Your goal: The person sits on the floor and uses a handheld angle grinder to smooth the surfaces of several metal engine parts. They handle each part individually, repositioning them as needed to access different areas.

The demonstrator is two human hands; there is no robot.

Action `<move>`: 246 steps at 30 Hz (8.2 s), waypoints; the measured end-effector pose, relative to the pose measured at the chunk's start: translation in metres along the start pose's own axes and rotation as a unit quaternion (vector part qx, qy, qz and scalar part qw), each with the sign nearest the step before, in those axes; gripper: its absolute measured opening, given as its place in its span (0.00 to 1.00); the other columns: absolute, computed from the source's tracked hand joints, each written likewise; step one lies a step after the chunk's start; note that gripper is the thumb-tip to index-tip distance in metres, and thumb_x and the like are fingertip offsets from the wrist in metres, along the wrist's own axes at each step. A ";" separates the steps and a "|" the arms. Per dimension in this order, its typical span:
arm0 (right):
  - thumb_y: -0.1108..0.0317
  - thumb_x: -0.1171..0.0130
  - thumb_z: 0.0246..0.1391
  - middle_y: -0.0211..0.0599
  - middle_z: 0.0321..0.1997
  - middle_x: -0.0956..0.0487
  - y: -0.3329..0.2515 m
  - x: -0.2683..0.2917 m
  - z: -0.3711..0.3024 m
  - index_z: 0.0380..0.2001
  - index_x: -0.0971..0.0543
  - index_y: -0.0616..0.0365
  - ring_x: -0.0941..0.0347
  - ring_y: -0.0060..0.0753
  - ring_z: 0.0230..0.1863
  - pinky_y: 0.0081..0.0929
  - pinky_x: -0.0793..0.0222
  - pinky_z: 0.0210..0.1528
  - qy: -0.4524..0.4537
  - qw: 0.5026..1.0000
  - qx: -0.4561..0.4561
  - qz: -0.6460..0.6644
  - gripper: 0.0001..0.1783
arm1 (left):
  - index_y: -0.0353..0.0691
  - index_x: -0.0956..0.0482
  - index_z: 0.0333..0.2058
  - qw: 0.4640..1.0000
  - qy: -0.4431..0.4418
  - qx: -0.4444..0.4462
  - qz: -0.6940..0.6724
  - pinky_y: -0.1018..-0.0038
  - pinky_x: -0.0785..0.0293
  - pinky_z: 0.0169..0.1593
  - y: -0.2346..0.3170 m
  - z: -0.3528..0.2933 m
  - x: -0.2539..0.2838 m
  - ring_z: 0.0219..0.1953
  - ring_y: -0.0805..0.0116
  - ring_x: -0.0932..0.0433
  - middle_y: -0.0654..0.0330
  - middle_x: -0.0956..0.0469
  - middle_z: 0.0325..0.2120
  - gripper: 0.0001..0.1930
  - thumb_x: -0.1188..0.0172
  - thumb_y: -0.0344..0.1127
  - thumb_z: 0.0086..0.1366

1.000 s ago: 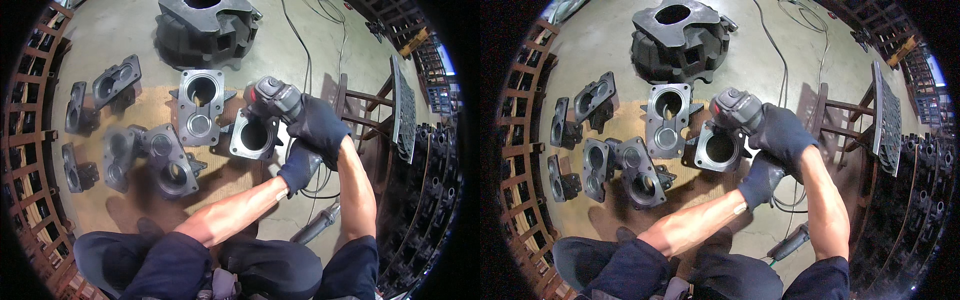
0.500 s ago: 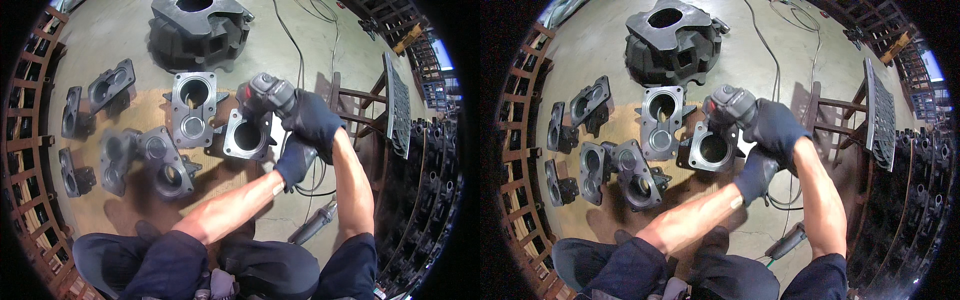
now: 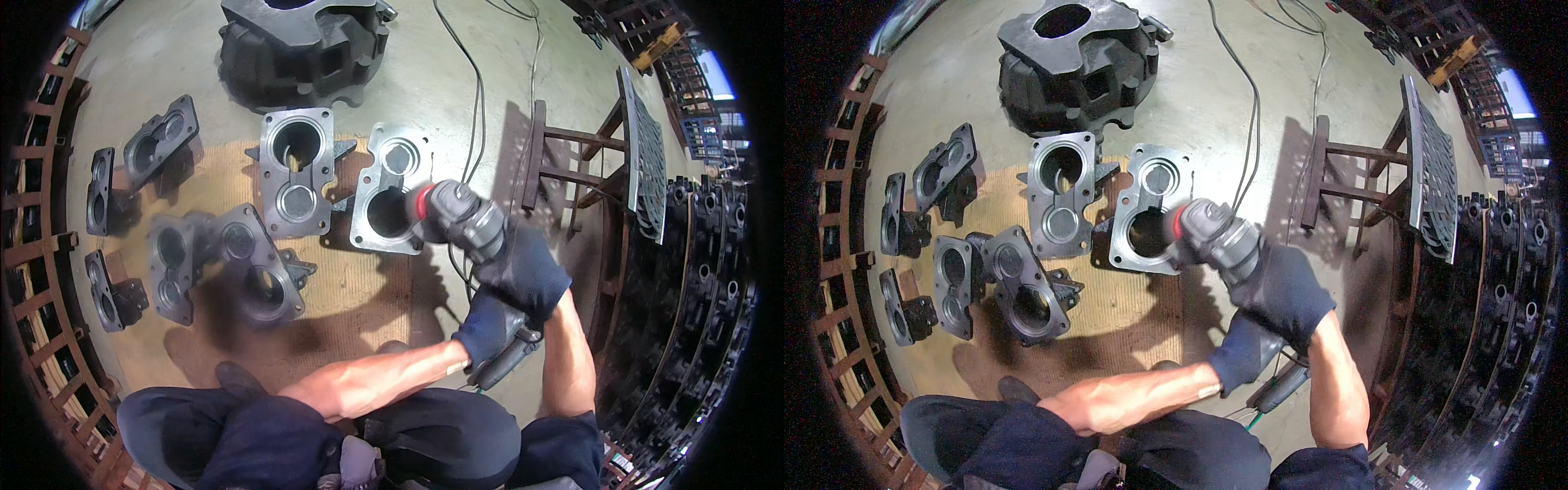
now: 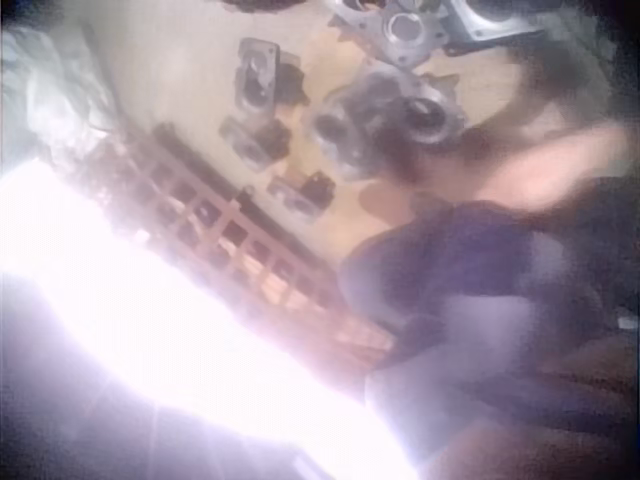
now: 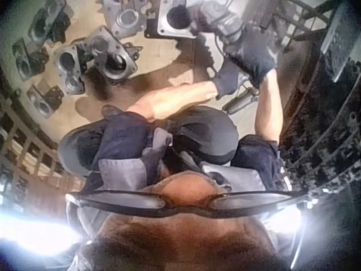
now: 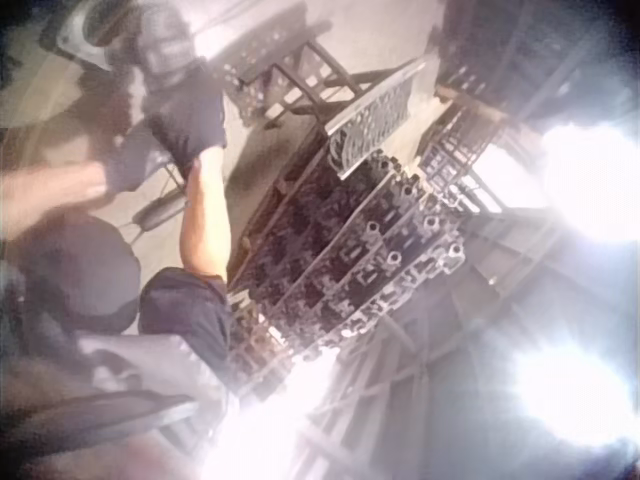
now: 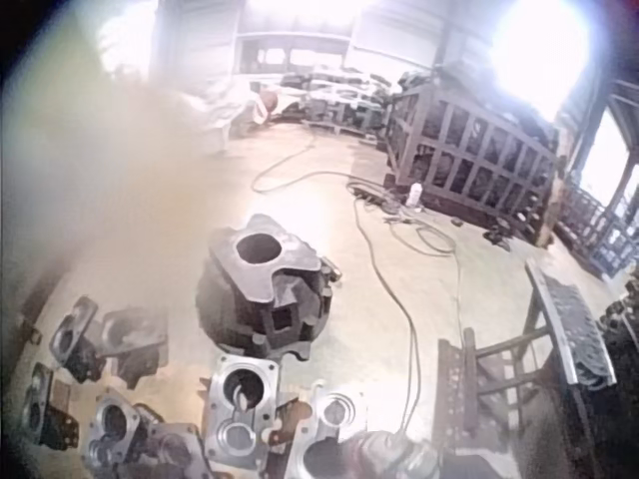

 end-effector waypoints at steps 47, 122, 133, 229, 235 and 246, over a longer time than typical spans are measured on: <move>0.59 0.33 0.37 0.59 0.34 0.17 -0.004 0.038 0.057 0.39 0.19 0.67 0.17 0.52 0.38 0.39 0.22 0.45 0.023 0.995 -0.061 -0.081 0.26 | 0.32 0.23 0.53 0.863 -0.048 -0.070 0.498 0.68 0.27 0.60 0.096 0.025 -0.055 0.52 0.65 0.23 0.53 0.19 0.50 0.20 0.36 0.25 0.61; 0.65 0.32 0.36 0.48 0.36 0.15 -0.002 -0.013 -0.004 0.47 0.20 0.65 0.17 0.41 0.38 0.35 0.23 0.45 0.014 0.999 -0.041 0.014 0.29 | 0.34 0.38 0.65 0.983 -0.070 0.012 0.169 0.62 0.36 0.68 0.033 -0.027 -0.001 0.65 0.58 0.32 0.51 0.31 0.63 0.25 0.46 0.26 0.71; 0.62 0.34 0.37 0.54 0.30 0.17 -0.022 0.010 0.035 0.44 0.22 0.68 0.18 0.50 0.33 0.39 0.23 0.41 0.016 0.990 -0.070 -0.118 0.29 | 0.35 0.28 0.59 0.848 -0.073 -0.089 0.517 0.69 0.31 0.65 0.096 -0.012 -0.045 0.60 0.69 0.28 0.57 0.24 0.57 0.23 0.38 0.27 0.67; 0.55 0.33 0.37 0.66 0.37 0.18 -0.082 -0.058 0.027 0.43 0.22 0.68 0.19 0.64 0.43 0.44 0.23 0.47 -0.062 0.987 0.010 -0.146 0.32 | 0.34 0.34 0.60 0.993 0.008 -0.082 0.089 0.77 0.31 0.61 0.099 -0.064 0.008 0.58 0.76 0.30 0.63 0.27 0.53 0.17 0.57 0.27 0.75; 0.56 0.34 0.37 0.65 0.37 0.18 -0.067 -0.068 -0.015 0.44 0.22 0.68 0.19 0.64 0.44 0.45 0.22 0.48 -0.098 0.982 -0.065 -0.145 0.32 | 0.39 0.36 0.62 0.998 0.021 0.023 -0.058 0.76 0.34 0.62 0.055 -0.089 0.022 0.59 0.75 0.31 0.64 0.31 0.54 0.18 0.58 0.28 0.76; 0.52 0.28 0.33 0.61 0.37 0.17 -0.059 -0.042 0.063 0.42 0.20 0.67 0.18 0.60 0.42 0.40 0.22 0.46 -0.019 0.989 0.025 -0.146 0.34 | 0.35 0.21 0.51 0.877 -0.024 -0.203 0.435 0.69 0.27 0.57 0.127 -0.023 0.013 0.54 0.65 0.22 0.51 0.19 0.50 0.19 0.34 0.33 0.62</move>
Point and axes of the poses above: each hand's wrist, its own z-axis towards the middle knuckle, its own x-axis out of the back of the hand, y = z × x, the point moved 7 cm from there along z, towards the middle knuckle
